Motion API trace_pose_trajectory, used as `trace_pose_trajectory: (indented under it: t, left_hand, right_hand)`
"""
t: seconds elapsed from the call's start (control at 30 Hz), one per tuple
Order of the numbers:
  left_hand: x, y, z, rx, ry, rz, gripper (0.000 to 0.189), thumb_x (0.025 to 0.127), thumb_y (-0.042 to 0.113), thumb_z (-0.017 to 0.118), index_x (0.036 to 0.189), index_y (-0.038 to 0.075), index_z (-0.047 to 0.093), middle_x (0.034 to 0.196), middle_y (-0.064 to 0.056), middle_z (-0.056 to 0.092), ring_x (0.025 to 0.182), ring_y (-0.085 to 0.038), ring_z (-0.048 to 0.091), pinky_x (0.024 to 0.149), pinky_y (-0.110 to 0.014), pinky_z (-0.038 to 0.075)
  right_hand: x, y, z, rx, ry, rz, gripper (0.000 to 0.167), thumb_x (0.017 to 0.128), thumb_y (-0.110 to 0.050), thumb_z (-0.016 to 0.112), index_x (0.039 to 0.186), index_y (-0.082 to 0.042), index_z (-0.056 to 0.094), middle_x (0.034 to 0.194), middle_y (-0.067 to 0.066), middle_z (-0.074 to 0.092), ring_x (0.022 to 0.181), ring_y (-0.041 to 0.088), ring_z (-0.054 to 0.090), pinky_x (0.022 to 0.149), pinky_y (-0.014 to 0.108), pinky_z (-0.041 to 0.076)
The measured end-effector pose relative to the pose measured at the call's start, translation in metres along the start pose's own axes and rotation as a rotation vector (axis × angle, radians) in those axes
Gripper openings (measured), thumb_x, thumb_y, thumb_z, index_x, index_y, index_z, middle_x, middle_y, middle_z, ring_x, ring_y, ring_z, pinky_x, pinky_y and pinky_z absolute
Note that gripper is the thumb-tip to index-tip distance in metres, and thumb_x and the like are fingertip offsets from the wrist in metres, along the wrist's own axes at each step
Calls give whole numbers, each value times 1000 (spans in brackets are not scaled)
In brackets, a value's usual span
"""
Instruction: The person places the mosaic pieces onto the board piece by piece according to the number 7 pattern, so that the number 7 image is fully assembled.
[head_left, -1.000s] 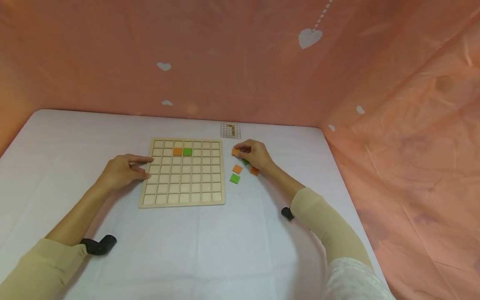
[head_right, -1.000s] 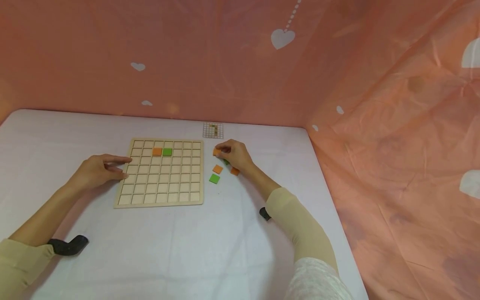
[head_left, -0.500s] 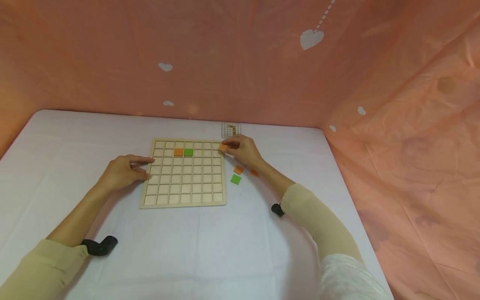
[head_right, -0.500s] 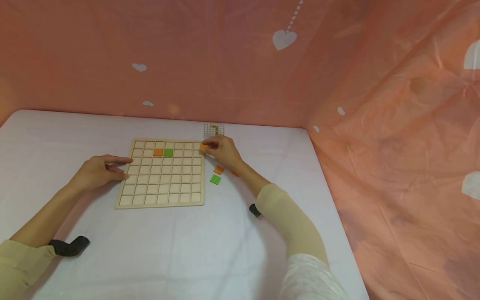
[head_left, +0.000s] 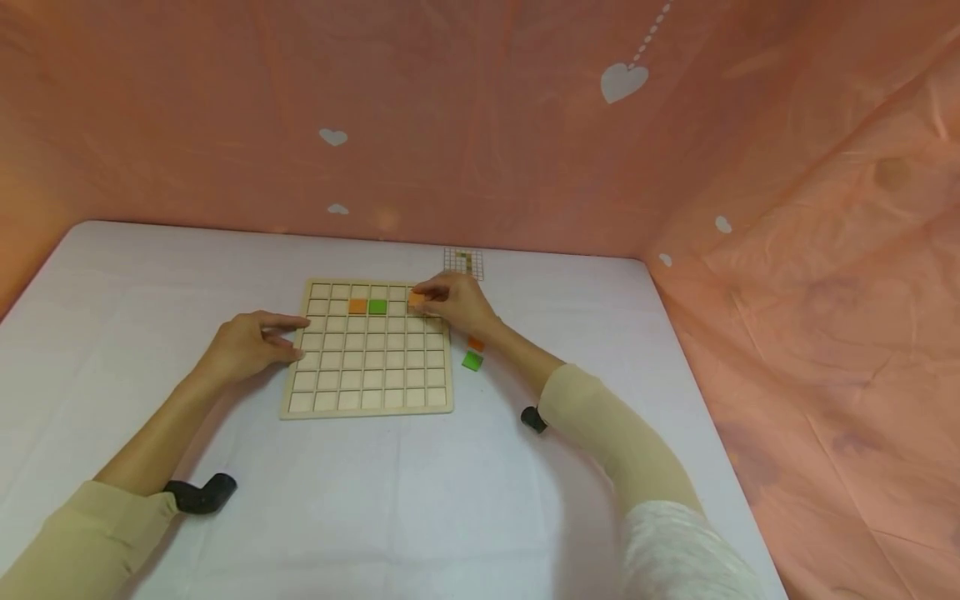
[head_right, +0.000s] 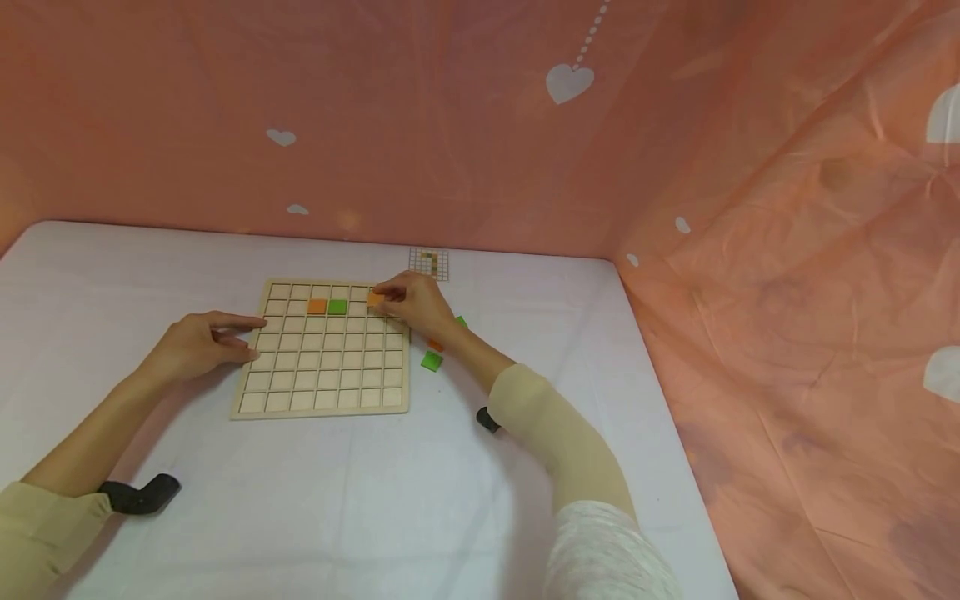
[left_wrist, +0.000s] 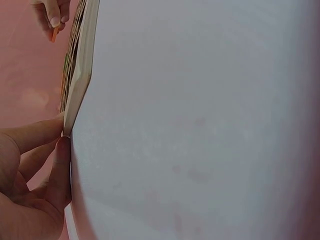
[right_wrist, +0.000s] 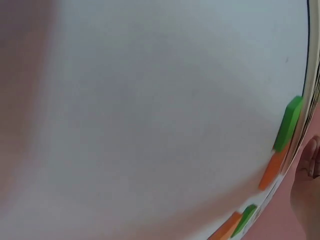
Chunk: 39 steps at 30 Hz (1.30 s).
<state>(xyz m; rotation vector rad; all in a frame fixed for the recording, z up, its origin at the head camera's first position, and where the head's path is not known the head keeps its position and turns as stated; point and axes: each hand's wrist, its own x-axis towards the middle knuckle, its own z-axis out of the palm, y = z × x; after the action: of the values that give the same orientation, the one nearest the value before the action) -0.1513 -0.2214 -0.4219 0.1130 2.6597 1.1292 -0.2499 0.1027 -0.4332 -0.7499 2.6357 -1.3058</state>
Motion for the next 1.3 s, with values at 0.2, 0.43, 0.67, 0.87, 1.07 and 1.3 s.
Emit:
trace_pose_trajectory:
  t: [0.2,0.43,0.67,0.87,1.07,1.3]
  left_hand:
    - [0,-1,0,-13,-10,9,54,85,19,78,134,2,61,98,-16,74,109,-41,60,92,-55,42]
    - [2,0,1,9,-11,7,56,84,20,80,134,0,61,94,-14,74,104,-39,61,85,-49,44]
    - [2,1,1,9,1,1,54,85,18,79,133,2,61,92,-13,74,106,-39,60,90,-53,42]
    - [3,0,1,7,-1,7,54,86,18,77,134,2,61,94,-14,74,108,-39,58,92,-54,41]
    - [4,-1,2,4,-1,17,56,85,19,79,135,1,60,97,-17,74,109,-42,58,90,-56,41]
    - [6,0,4,4,-6,15,55,85,19,78,134,1,60,96,-16,74,109,-41,59,89,-52,42]
  right_hand:
    - [6,-8,10,-25,-41,19,25,88,-20,77,111,-9,76,100,-1,68,89,9,63,78,19,51]
    - [8,-9,19,-40,-68,18,21,89,-21,76,108,-12,77,95,-4,67,85,8,61,75,20,50]
    - [13,-6,26,-112,-69,-13,21,90,-20,75,109,-10,77,97,-1,68,85,9,60,74,18,49]
    - [14,-7,27,-146,-75,8,23,91,-21,75,111,-11,77,99,0,67,86,10,60,74,18,48]
    - [13,-4,26,-141,-76,15,23,90,-21,75,112,-12,76,100,-1,66,87,10,60,75,17,48]
    - [9,-1,21,-45,-42,35,22,89,-16,76,110,-11,76,99,-1,68,87,9,62,77,19,50]
